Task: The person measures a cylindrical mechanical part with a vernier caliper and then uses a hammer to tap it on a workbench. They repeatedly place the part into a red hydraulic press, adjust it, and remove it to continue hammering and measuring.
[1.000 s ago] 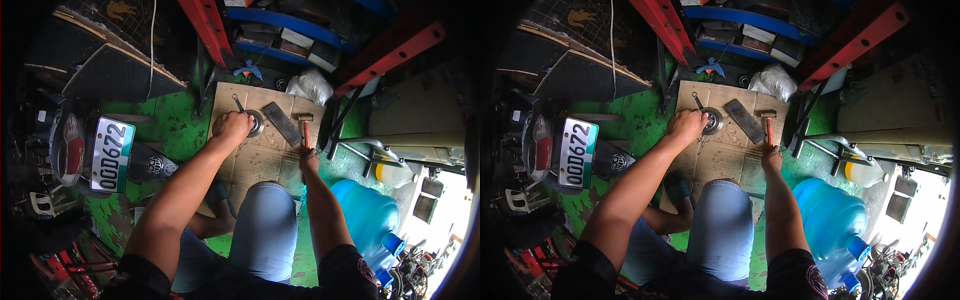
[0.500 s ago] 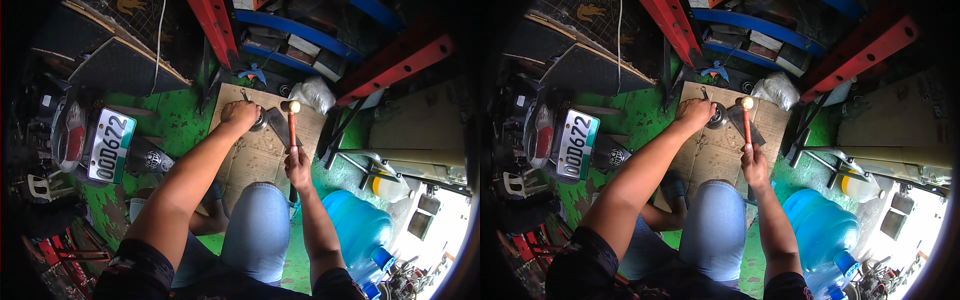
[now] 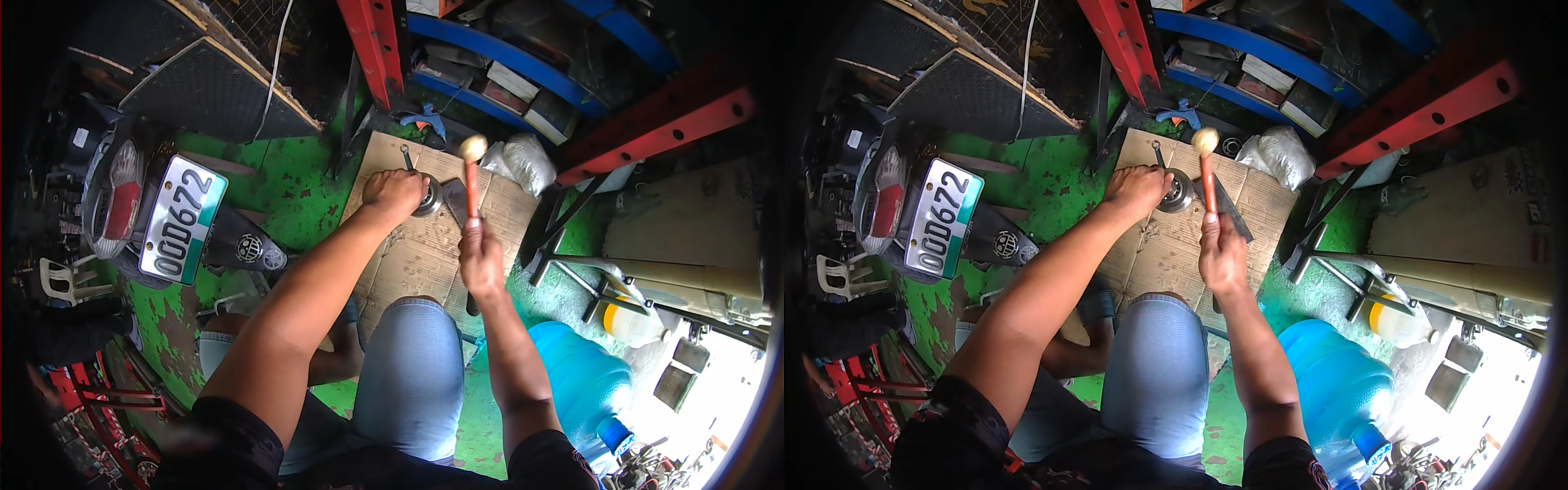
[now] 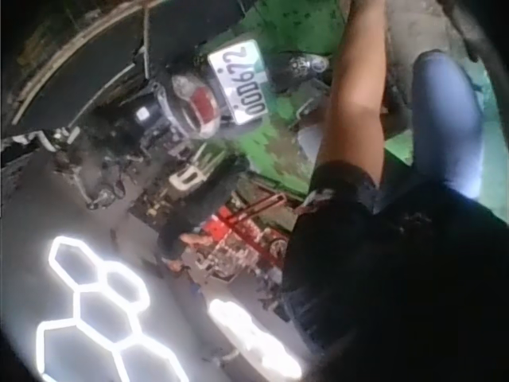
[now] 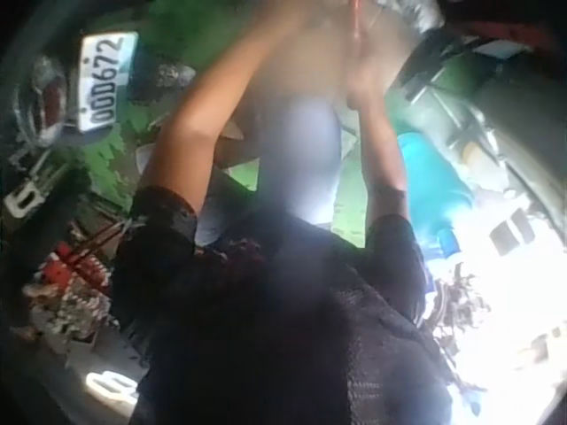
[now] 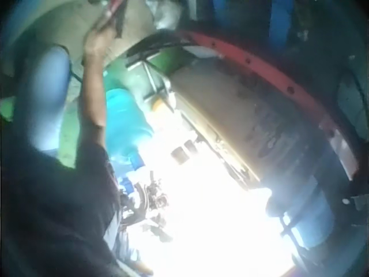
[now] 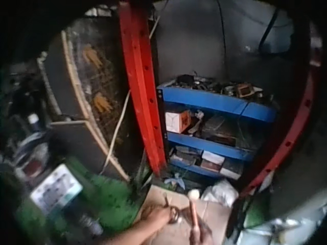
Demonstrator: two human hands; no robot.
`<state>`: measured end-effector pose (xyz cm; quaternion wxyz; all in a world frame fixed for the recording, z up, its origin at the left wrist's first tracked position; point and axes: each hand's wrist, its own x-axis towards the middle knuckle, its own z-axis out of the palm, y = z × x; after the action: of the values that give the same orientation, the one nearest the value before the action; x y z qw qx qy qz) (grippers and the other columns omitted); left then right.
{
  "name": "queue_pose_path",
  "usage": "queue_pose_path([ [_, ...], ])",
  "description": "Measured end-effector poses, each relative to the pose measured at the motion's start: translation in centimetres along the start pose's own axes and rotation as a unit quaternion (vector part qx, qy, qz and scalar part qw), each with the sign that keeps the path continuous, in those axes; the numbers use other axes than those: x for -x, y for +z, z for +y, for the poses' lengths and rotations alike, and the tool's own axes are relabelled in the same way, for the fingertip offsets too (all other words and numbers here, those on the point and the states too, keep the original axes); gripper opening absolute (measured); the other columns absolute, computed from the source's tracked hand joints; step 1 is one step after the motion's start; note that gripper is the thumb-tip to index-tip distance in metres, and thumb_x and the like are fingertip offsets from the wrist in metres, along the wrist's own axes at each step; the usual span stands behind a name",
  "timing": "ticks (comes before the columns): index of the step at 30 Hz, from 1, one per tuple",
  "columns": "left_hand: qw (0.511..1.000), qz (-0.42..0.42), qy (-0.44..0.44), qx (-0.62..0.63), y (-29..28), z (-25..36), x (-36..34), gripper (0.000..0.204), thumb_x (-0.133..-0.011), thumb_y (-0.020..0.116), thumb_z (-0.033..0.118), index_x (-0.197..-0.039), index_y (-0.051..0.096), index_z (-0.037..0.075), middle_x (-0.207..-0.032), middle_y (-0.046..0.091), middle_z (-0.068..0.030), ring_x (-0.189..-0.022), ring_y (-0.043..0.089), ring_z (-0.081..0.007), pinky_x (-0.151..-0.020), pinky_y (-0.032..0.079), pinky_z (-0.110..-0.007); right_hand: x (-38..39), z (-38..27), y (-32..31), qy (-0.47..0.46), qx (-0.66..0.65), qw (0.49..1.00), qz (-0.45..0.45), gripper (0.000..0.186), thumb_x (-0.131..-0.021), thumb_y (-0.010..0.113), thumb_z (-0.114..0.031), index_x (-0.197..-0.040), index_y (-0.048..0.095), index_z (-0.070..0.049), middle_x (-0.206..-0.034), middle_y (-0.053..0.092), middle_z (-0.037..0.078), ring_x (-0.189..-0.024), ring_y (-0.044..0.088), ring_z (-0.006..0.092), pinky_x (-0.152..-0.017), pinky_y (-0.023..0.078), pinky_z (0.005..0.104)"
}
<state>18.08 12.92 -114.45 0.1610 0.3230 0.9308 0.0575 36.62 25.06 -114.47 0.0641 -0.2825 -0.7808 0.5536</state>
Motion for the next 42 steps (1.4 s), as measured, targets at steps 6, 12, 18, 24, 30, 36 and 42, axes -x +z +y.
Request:
queue_pose_path([
  [6,1.000,0.013,-0.001,0.013,0.4,-0.9,0.8,0.045,-0.108,0.043,0.039,-0.098,0.073,0.007,-0.095,0.077,-0.0180,-0.092,0.074,-0.0364,-0.085,0.057,-0.052,3.0,-5.5,-2.7,-0.186,-0.153,0.970,0.032,0.052,-0.113,0.032,-0.047,-0.093,0.054,-0.004,-0.061,0.051,0.003,-0.053,0.050,0.0130,-0.050,0.039,0.0306],
  [12,1.000,0.009,-0.001,-0.002,0.9,1.2,0.0,0.047,-0.108,0.042,0.041,-0.097,0.072,0.006,-0.095,0.076,-0.0200,-0.092,0.074,-0.0376,-0.085,0.057,-0.053,2.9,14.6,5.1,0.178,-0.100,0.979,-0.017,0.055,-0.107,0.043,-0.062,-0.082,0.050,-0.013,-0.058,0.043,-0.004,-0.043,0.040,0.0092,-0.039,0.032,0.0302],
  [18,1.000,0.021,0.015,0.002,1.0,0.5,1.1,0.045,-0.107,0.043,0.041,-0.097,0.073,0.009,-0.091,0.076,-0.0192,-0.084,0.074,-0.0377,-0.079,0.058,-0.052,2.4,15.7,2.7,0.122,-0.014,0.992,0.029,0.059,-0.110,0.039,-0.058,-0.087,0.056,-0.007,-0.066,0.048,0.000,-0.054,0.047,0.0094,-0.049,0.040,0.0311],
  [24,0.999,0.029,0.012,0.006,1.3,-0.4,1.6,0.044,-0.107,0.045,0.041,-0.098,0.071,0.007,-0.090,0.076,-0.0187,-0.085,0.074,-0.0373,-0.079,0.058,-0.051,4.3,15.8,0.4,0.152,0.171,0.972,0.048,0.057,-0.110,0.039,-0.052,-0.106,0.065,-0.002,-0.091,0.068,0.035,-0.093,0.063,0.0579,-0.081,0.050,0.0607],
  [30,1.000,-0.013,-0.017,0.014,0.4,-0.1,2.0,0.043,-0.108,0.046,0.041,-0.101,0.070,0.006,-0.090,0.075,-0.0193,-0.086,0.074,-0.0376,-0.080,0.058,-0.051,4.0,17.5,0.3,0.178,0.394,0.902,0.007,0.052,-0.104,0.052,-0.056,-0.120,0.066,-0.008,-0.114,0.066,0.030,-0.110,0.063,0.0495,-0.091,0.051,0.0603],
  [36,0.997,-0.004,-0.068,0.043,1.2,-1.1,2.9,0.044,-0.108,0.046,0.042,-0.107,0.068,0.005,-0.099,0.075,-0.0204,-0.092,0.074,-0.0379,-0.084,0.058,-0.050,-11.1,14.0,2.5,-0.080,0.324,0.937,0.105,0.051,-0.094,0.070,-0.033,-0.137,0.060,-0.006,-0.138,0.060,0.020,-0.128,0.053,0.0418,-0.104,0.047,0.0559],
  [42,0.992,-0.002,-0.107,0.073,1.2,-0.5,3.8,0.044,-0.107,0.046,0.042,-0.106,0.067,0.003,-0.098,0.074,-0.0223,-0.090,0.073,-0.0409,-0.082,0.058,-0.052,-25.6,14.1,7.5,-0.048,0.427,0.903,0.023,0.052,-0.103,0.054,-0.032,-0.151,0.052,-0.012,-0.153,0.053,0.013,-0.139,0.044,0.0386,-0.114,0.038,0.0549],
])
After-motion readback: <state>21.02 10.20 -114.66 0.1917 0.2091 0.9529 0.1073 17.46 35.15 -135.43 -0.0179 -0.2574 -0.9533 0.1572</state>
